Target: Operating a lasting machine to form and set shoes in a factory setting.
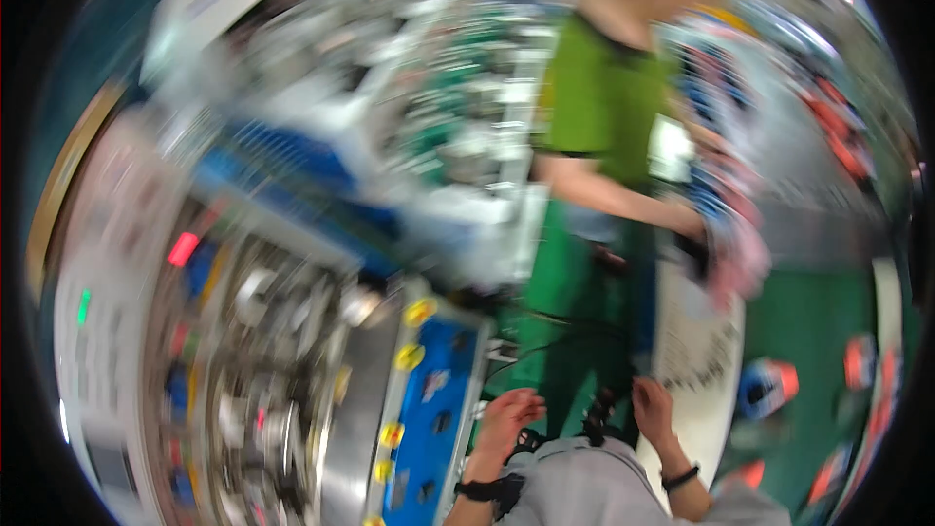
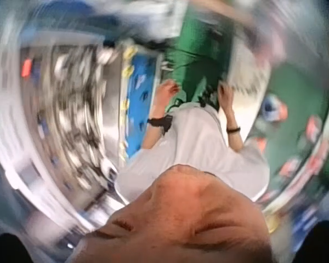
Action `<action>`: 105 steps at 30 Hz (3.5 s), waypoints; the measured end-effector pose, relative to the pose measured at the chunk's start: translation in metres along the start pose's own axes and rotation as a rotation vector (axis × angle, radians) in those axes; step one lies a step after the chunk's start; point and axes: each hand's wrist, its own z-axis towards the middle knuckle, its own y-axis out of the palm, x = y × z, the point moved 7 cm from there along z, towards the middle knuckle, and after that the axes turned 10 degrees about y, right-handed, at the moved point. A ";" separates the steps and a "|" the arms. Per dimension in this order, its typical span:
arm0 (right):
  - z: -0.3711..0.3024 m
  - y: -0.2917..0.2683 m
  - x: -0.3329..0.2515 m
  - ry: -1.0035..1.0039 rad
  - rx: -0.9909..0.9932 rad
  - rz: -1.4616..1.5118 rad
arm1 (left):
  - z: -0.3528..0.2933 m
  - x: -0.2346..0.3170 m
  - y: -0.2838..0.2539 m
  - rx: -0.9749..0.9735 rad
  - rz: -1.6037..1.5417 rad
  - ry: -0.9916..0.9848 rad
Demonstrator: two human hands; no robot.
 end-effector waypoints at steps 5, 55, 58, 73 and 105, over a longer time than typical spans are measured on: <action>-0.036 0.082 -0.028 0.164 -0.365 0.173 | -0.068 0.015 -0.061 0.156 -0.165 0.101; -0.980 0.583 -0.884 -1.507 -0.792 0.432 | -0.799 -0.124 -0.611 1.418 -0.643 0.988; -0.989 0.594 -0.882 -1.545 -0.888 0.294 | -0.818 -0.118 -0.619 1.417 -0.588 0.993; -0.850 0.379 -0.581 -1.422 -1.537 0.604 | -0.787 0.014 -0.659 1.325 -0.746 1.224; -0.968 0.617 -0.529 0.492 -1.474 0.422 | -0.836 0.014 -0.906 0.981 -0.847 0.838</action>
